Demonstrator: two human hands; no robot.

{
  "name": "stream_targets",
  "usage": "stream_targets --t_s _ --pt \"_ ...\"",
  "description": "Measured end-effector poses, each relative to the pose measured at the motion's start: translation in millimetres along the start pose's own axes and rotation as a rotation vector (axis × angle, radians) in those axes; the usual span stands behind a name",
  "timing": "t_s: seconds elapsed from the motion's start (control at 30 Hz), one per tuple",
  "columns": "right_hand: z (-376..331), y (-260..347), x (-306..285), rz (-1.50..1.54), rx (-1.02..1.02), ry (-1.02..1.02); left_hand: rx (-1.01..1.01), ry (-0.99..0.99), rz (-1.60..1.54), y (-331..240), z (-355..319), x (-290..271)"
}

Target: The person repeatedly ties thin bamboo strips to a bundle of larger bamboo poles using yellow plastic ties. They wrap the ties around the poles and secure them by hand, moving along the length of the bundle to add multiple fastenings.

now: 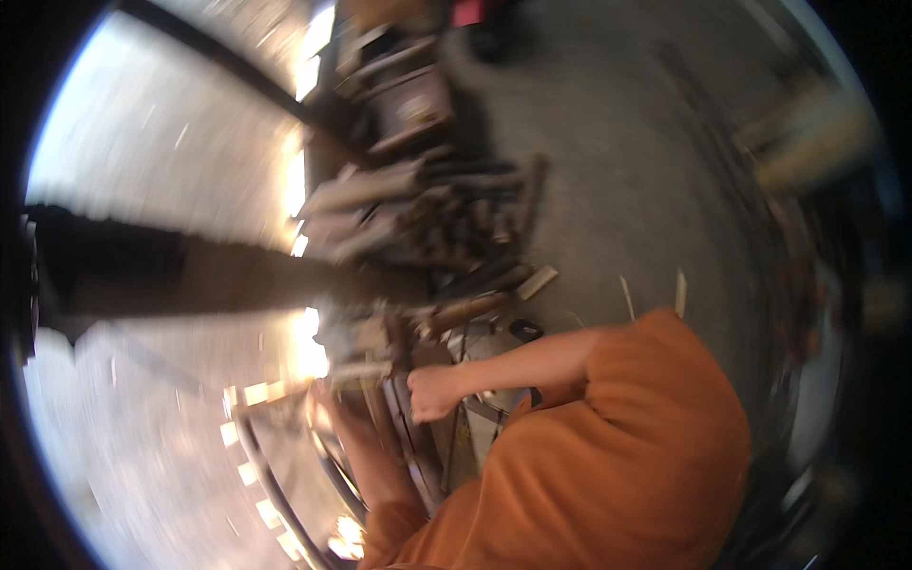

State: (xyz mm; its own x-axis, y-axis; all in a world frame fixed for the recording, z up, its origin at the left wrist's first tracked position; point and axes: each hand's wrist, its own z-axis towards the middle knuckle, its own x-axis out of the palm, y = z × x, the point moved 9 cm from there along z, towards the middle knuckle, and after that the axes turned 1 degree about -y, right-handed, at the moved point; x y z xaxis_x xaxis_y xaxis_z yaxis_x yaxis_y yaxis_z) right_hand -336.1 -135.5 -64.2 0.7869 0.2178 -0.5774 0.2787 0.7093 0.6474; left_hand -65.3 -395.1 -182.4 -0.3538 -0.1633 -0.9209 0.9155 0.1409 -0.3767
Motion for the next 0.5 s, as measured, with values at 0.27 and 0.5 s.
stream_targets --t_s 0.27,0.5 --pt "-23 3 19 -0.298 0.283 -0.205 0.357 -0.285 -0.369 -109 -9 -88" --pt "-22 38 18 -0.368 0.342 -0.446 0.157 -0.003 -0.183 -49 17 -4"
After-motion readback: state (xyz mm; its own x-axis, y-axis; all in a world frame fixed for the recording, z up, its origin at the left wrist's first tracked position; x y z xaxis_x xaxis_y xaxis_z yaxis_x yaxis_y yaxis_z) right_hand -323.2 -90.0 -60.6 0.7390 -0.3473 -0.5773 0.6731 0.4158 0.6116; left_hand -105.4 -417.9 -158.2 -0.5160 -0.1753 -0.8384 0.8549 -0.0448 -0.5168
